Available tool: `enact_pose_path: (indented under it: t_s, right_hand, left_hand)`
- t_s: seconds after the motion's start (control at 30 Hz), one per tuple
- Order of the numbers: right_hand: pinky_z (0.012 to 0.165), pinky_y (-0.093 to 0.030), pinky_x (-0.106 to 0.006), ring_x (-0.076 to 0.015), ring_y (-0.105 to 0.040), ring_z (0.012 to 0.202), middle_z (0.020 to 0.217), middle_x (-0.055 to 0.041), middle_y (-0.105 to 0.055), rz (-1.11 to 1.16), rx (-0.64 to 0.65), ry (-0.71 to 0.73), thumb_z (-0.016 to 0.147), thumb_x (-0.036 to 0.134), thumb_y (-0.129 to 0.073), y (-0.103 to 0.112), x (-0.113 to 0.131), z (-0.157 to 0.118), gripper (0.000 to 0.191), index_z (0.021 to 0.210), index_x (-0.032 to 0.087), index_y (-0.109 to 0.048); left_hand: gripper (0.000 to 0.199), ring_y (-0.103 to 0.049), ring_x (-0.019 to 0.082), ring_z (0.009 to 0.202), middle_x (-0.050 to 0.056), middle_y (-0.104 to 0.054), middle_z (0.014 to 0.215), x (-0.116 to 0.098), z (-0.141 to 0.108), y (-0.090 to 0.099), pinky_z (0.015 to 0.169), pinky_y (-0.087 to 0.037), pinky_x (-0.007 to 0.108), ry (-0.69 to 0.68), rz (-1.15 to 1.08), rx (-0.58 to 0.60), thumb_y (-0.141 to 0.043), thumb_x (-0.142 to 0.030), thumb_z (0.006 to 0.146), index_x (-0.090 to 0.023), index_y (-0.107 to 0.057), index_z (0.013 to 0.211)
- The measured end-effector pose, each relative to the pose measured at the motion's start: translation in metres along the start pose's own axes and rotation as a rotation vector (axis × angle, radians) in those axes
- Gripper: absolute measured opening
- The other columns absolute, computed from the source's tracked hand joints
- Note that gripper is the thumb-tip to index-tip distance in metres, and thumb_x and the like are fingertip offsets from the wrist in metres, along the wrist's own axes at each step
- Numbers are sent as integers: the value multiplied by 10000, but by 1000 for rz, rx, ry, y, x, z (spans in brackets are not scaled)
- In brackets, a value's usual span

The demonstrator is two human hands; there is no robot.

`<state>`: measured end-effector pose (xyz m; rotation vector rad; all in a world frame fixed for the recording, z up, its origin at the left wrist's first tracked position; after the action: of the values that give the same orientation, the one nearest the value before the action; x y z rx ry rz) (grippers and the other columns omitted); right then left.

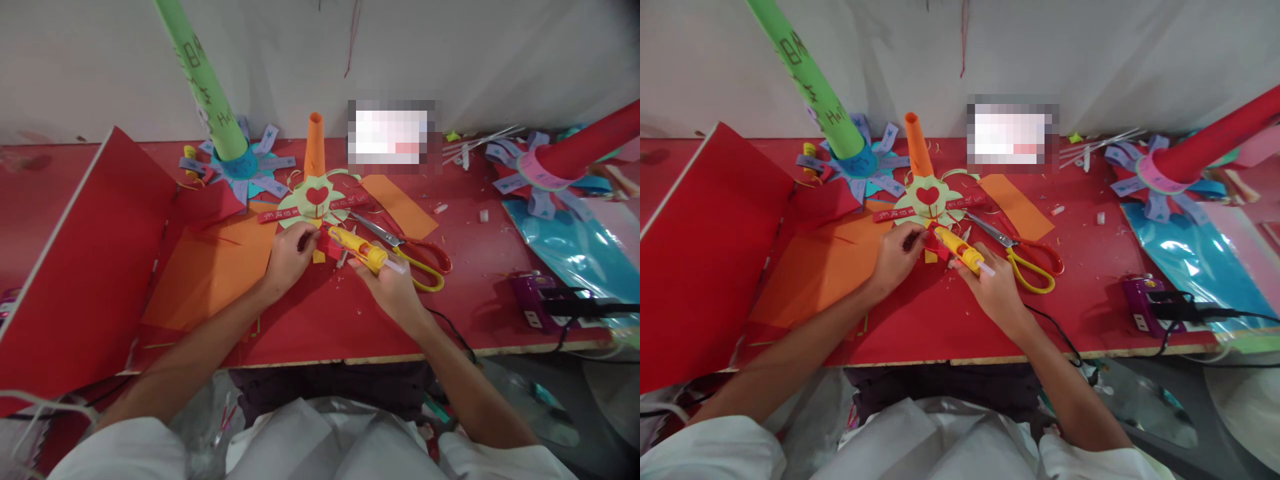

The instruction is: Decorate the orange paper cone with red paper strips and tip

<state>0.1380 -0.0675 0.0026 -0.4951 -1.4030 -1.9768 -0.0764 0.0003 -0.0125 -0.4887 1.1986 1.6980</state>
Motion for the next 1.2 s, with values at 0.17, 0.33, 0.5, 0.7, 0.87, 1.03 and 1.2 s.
enact_pose_path:
  t_s: [0.17, 0.33, 0.5, 0.7, 0.87, 1.03, 1.2]
  right_hand:
    - [709, -539, -377, -267, -721, 762, 842, -96, -749, -29, -9, 21, 1086, 592, -510, 0, 0, 1, 444, 912, 226, -694]
    - [670, -523, -363, -254, -700, 707, 785, -78, -725, -9, 10, 9, 1079, 571, -534, 0, -1, 0, 414, 907, 227, -685]
    - [707, -544, -385, -275, -719, 756, 856, -111, -759, -20, -10, 22, 1081, 579, -514, 1, -2, 2, 447, 900, 218, -705]
    - [677, -535, -357, -249, -708, 708, 796, -87, -742, -25, -24, 46, 1089, 606, -494, 0, -1, 2, 489, 898, 211, -710]
    - [672, -548, -338, -235, -714, 690, 773, -76, -743, 0, -50, 39, 1079, 571, -537, 1, 3, 1, 459, 868, 205, -718]
    - [686, -585, -348, -245, -759, 738, 856, -82, -799, 91, -40, -15, 1039, 535, -596, 12, 0, -6, 376, 922, 219, -761]
    - [675, -598, -379, -255, -742, 690, 791, -76, -782, 68, -98, -146, 977, 660, -626, 36, -21, -21, 461, 911, 225, -766]
  left_hand:
    - [166, -550, 127, 663, -3, -634, 762, 0, 0, 0, 634, -432, 251, -7, 7, -8, -614, -253, 1025, -202, -664, 875]
    - [157, -562, 127, 675, -2, -656, 776, 1, -1, 0, 643, -431, 252, -20, -1, -19, -631, -259, 1022, -202, -678, 883]
    - [171, -576, 127, 686, 8, -688, 802, 1, -1, 0, 659, -452, 252, -2, 2, -18, -613, -265, 1033, -198, -685, 892]
    - [172, -559, 124, 674, 2, -659, 779, 0, 0, 0, 636, -435, 241, -34, -4, -26, -630, -267, 1030, -195, -670, 879]
    - [153, -538, 119, 657, -4, -641, 766, 1, 0, 0, 626, -424, 235, -43, -9, -38, -623, -245, 1020, -194, -670, 883]
    - [150, -541, 119, 656, -9, -632, 756, 0, 0, 0, 621, -429, 230, -18, -14, -41, -626, -234, 1010, -195, -671, 872]
    - [144, -576, 120, 685, -3, -659, 779, -2, 0, 1, 652, -456, 229, -25, -18, -52, -631, -222, 1010, -190, -670, 875]
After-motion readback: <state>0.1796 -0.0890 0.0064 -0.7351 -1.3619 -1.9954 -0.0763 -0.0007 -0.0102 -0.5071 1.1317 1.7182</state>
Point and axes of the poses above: each hand's wrist, its own z-axis towards the middle knuckle, its own y-axis out of the back of the hand, x = y × z, the point moved 3 cm from there along z, towards the middle knuckle
